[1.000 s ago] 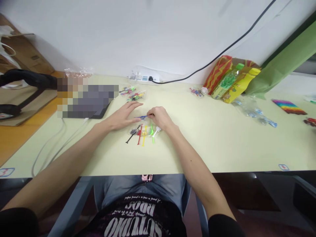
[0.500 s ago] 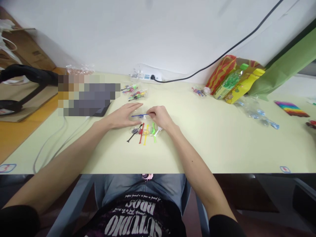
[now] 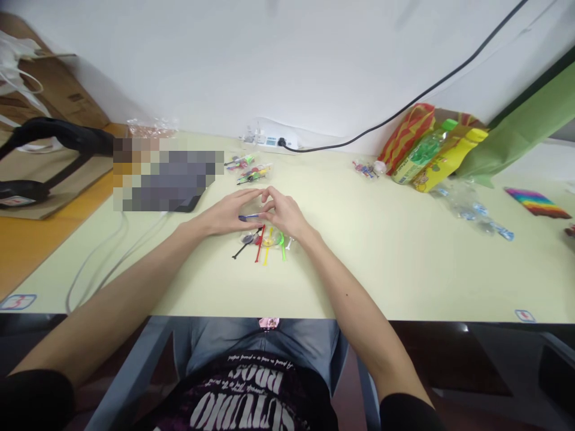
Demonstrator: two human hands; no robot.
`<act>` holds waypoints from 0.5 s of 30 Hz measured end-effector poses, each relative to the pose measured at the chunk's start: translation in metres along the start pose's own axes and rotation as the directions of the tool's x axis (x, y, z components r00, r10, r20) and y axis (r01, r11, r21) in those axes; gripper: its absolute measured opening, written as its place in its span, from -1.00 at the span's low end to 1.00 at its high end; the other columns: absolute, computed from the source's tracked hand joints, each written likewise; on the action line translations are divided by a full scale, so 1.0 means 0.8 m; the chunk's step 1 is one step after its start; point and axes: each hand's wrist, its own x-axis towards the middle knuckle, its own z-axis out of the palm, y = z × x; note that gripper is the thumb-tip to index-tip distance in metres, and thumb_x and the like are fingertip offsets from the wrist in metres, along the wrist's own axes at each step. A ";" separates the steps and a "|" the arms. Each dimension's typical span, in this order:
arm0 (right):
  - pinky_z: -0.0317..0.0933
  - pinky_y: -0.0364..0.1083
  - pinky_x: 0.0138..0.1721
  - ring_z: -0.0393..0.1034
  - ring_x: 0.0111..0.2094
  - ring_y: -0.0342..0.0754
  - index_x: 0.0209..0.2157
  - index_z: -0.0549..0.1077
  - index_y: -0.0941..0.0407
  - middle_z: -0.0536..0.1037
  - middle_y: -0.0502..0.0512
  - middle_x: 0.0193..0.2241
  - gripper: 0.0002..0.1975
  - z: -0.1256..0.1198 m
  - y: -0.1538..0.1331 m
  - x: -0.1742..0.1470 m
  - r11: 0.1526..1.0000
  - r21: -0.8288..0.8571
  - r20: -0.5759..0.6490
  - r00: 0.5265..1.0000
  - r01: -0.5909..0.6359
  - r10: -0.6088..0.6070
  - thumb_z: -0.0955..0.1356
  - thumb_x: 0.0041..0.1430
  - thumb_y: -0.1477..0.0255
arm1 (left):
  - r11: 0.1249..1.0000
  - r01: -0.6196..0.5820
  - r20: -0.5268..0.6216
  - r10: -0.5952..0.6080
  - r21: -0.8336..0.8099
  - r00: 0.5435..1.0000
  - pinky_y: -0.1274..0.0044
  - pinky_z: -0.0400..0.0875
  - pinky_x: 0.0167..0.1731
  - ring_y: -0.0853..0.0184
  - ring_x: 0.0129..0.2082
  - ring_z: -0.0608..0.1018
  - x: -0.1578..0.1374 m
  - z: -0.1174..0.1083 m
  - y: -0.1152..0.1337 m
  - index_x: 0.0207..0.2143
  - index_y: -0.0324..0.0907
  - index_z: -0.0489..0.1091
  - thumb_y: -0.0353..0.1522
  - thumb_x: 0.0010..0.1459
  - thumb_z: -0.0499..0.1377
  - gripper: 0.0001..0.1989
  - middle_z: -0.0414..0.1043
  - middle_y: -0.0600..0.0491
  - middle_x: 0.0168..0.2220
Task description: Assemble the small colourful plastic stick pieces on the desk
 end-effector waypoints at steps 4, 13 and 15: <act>0.30 -0.09 -0.07 0.62 -0.16 -0.01 0.01 0.37 0.02 0.70 -0.05 -0.24 -0.67 0.003 -0.005 0.002 1.000 0.000 0.102 0.995 0.021 -0.020 0.41 0.22 0.52 | 0.999 -0.025 -0.016 0.024 -0.036 1.000 0.27 0.43 0.19 0.05 0.20 0.51 0.003 -0.002 0.007 0.21 -0.11 0.37 -0.12 0.25 0.30 -0.46 0.46 -0.13 0.20; 0.11 -0.06 -0.27 0.44 -0.33 0.01 -0.31 0.58 0.06 0.59 0.04 -0.43 -0.62 -0.019 -0.052 -0.020 0.877 -0.464 0.024 0.991 0.125 -0.129 0.41 0.34 0.03 | 0.995 0.084 0.020 -0.085 0.056 0.996 0.21 0.20 0.39 -0.02 0.42 0.29 -0.004 0.005 -0.013 0.45 -0.17 0.12 -0.01 0.21 0.30 -0.11 0.19 -0.20 0.43; 0.06 -0.04 -0.31 0.41 -0.31 0.03 -0.34 0.60 0.07 0.55 0.06 -0.45 -0.52 -0.012 -0.067 -0.026 0.838 -0.496 0.142 0.973 0.229 -0.182 0.44 0.24 -0.09 | 0.992 0.092 0.023 -0.094 0.088 0.995 0.20 0.17 0.40 -0.03 0.43 0.27 -0.005 0.005 -0.016 0.47 -0.21 0.10 -0.03 0.21 0.29 -0.09 0.17 -0.22 0.44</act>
